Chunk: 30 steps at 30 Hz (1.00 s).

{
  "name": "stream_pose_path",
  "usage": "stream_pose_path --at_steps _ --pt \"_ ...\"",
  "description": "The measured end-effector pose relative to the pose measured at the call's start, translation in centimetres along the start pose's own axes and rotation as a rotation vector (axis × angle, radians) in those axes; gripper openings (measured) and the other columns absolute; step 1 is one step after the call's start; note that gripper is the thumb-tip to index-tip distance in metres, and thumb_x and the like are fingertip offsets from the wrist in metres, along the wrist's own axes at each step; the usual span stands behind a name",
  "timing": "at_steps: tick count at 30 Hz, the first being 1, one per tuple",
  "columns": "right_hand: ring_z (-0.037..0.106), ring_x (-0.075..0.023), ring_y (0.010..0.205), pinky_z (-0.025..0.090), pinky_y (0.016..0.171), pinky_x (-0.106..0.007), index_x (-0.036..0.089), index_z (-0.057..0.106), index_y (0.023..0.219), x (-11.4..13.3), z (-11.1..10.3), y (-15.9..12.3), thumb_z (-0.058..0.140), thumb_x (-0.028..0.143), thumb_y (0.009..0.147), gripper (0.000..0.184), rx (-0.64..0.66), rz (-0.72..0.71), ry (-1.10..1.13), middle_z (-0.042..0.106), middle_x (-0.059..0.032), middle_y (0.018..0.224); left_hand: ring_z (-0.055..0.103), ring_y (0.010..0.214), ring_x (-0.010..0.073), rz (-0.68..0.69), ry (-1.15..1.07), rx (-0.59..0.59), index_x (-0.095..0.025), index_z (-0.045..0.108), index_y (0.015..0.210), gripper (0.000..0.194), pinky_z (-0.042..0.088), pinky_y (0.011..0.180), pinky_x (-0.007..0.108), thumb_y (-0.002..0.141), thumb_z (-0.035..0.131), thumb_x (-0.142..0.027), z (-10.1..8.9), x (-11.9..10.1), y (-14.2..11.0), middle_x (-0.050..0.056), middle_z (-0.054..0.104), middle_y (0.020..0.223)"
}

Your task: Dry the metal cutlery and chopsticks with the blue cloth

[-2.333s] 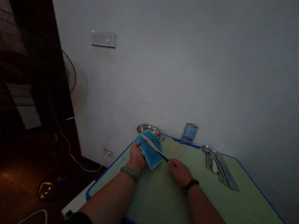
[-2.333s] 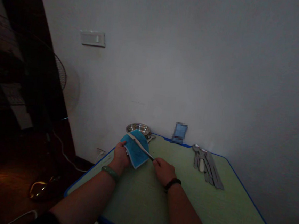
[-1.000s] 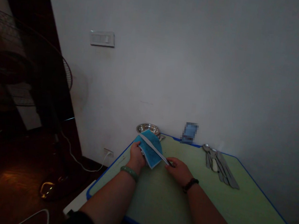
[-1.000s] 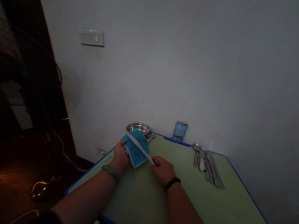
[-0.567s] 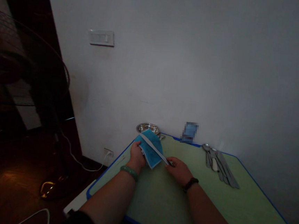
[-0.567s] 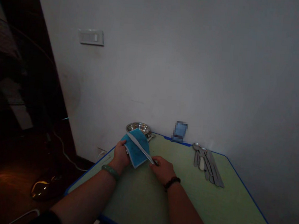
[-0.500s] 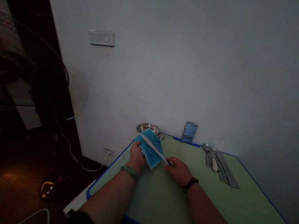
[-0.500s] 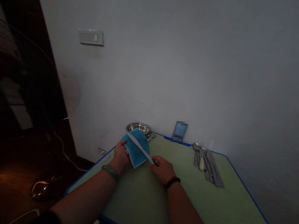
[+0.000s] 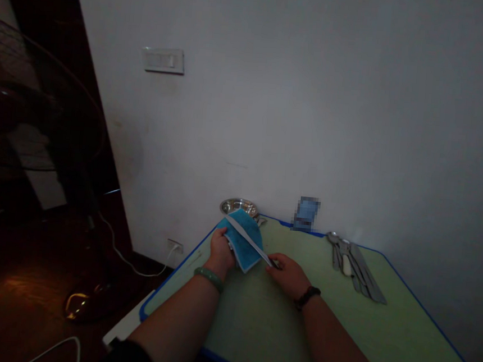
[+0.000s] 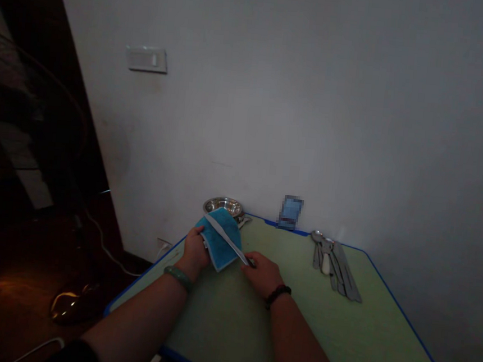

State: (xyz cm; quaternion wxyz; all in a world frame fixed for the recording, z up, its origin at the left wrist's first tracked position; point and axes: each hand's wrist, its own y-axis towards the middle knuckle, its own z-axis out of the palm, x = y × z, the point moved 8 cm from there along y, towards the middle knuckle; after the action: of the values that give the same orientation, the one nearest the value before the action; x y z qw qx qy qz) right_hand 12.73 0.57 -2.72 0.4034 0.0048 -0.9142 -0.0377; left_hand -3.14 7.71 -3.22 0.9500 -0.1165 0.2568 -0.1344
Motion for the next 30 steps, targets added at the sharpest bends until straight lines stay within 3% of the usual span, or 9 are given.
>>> stream_pose_path --at_steps 10,18,24,30 --pt "0.059 -0.0164 0.08 0.041 0.07 -0.025 0.027 0.062 0.102 0.15 0.02 -0.02 0.054 0.036 0.072 0.032 -0.009 -0.011 -0.014 0.067 -0.0001 0.089 0.065 0.071 0.0287 -0.006 0.097 0.02 -0.007 0.062 0.09 0.042 0.051 0.067 0.045 0.073 0.035 -0.034 0.36 0.04 -0.34 0.015 0.068 0.073" --pt "0.058 -0.0164 0.078 0.041 0.068 -0.025 0.026 0.061 0.103 -0.06 0.12 -0.01 0.054 0.038 0.072 0.034 0.002 0.015 -0.004 0.066 -0.0005 0.086 0.064 0.057 0.0252 -0.012 0.129 -0.035 -0.01 0.062 0.078 0.036 0.052 0.061 0.041 0.073 0.036 -0.034 0.09 0.02 -0.57 0.011 0.065 0.057" --pt "0.058 -0.0157 0.077 0.041 0.068 -0.025 0.026 0.061 0.102 0.18 0.05 -0.04 0.054 0.037 0.072 0.033 0.008 0.01 -0.018 0.066 -0.0005 0.087 0.065 0.064 0.027 -0.009 0.142 -0.011 -0.01 0.062 0.079 0.037 0.051 0.063 0.043 0.073 0.036 -0.035 0.17 0.1 -0.44 0.012 0.067 0.063" --pt "0.058 -0.0157 0.078 0.041 0.069 -0.025 0.026 0.061 0.102 0.35 0.04 -0.18 0.053 0.038 0.073 0.032 0.012 0.003 -0.029 0.066 -0.0005 0.087 0.061 0.049 0.0224 -0.005 0.123 -0.024 -0.011 0.062 0.073 0.033 0.051 0.056 0.039 0.074 0.037 -0.033 0.34 -0.01 -0.9 0.009 0.064 0.054"
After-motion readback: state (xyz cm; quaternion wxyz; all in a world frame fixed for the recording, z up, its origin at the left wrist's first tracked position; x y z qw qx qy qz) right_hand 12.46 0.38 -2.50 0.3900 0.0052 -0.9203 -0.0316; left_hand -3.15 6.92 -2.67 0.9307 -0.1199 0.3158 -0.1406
